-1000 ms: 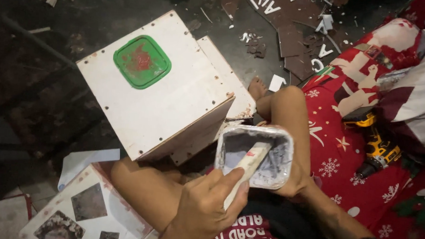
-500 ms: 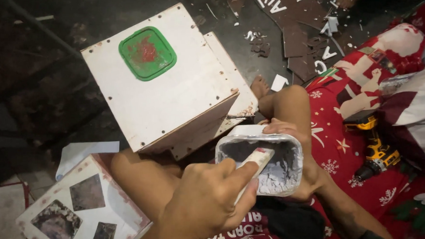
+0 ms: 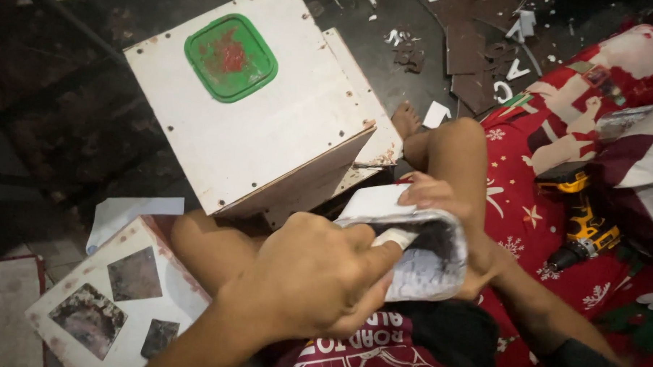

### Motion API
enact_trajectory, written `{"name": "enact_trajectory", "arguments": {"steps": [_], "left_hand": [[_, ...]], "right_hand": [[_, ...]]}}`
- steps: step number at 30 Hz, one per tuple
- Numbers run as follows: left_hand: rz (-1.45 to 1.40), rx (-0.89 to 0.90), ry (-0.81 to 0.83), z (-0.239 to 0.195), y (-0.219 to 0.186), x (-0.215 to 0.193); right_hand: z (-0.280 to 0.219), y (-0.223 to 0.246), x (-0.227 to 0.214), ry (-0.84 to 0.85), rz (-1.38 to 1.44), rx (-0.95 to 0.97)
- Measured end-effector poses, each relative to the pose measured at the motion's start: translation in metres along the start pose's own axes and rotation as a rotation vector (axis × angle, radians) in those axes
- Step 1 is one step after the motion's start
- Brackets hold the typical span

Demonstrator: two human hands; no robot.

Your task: Applying filler paste to a wooden box and sanding the surface to smooth it.

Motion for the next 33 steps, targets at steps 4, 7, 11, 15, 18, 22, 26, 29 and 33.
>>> {"name": "enact_trajectory", "arguments": {"steps": [4, 7, 11, 15, 18, 22, 26, 29, 33], "left_hand": [[0.128, 0.077, 0.078, 0.004, -0.014, 0.002], [0.155, 0.108, 0.170, 0.010, -0.025, 0.008], [0.125, 0.114, 0.380, 0.017, -0.033, 0.018], [0.125, 0.148, 0.367, 0.020, -0.033, 0.020], [0.105, 0.072, 0.557, 0.019, -0.027, 0.019], [0.105, 0.012, 0.574, 0.010, -0.021, 0.023], [0.163, -0.033, 0.612, 0.004, -0.015, 0.028], [0.177, -0.051, 0.556, -0.003, -0.012, 0.029], [0.173, -0.043, 0.522, -0.003, -0.011, 0.023]], "right_hand": [[0.012, 0.008, -0.009, 0.014, -0.051, 0.005], [0.024, 0.014, -0.011, 0.103, -0.066, -0.010], [0.034, 0.011, -0.004, 0.234, 0.071, -0.011], [0.026, 0.006, 0.001, 0.272, 0.093, -0.021], [0.011, -0.003, -0.003, 0.222, 0.149, 0.141], [0.011, 0.002, -0.006, 0.272, 0.139, 0.140], [0.014, 0.002, -0.008, 0.290, 0.104, 0.178], [0.010, -0.003, -0.011, 0.318, 0.052, 0.199], [0.010, -0.004, -0.008, 0.323, 0.015, 0.331]]}}
Point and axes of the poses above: each hand's wrist, its own z-axis towards the middle knuckle, its own x-axis out of the palm, y = z × x, the point moved 4 cm from there along z, towards the middle knuckle, and after that the axes turned 4 degrees about x, right-handed, at the moved point
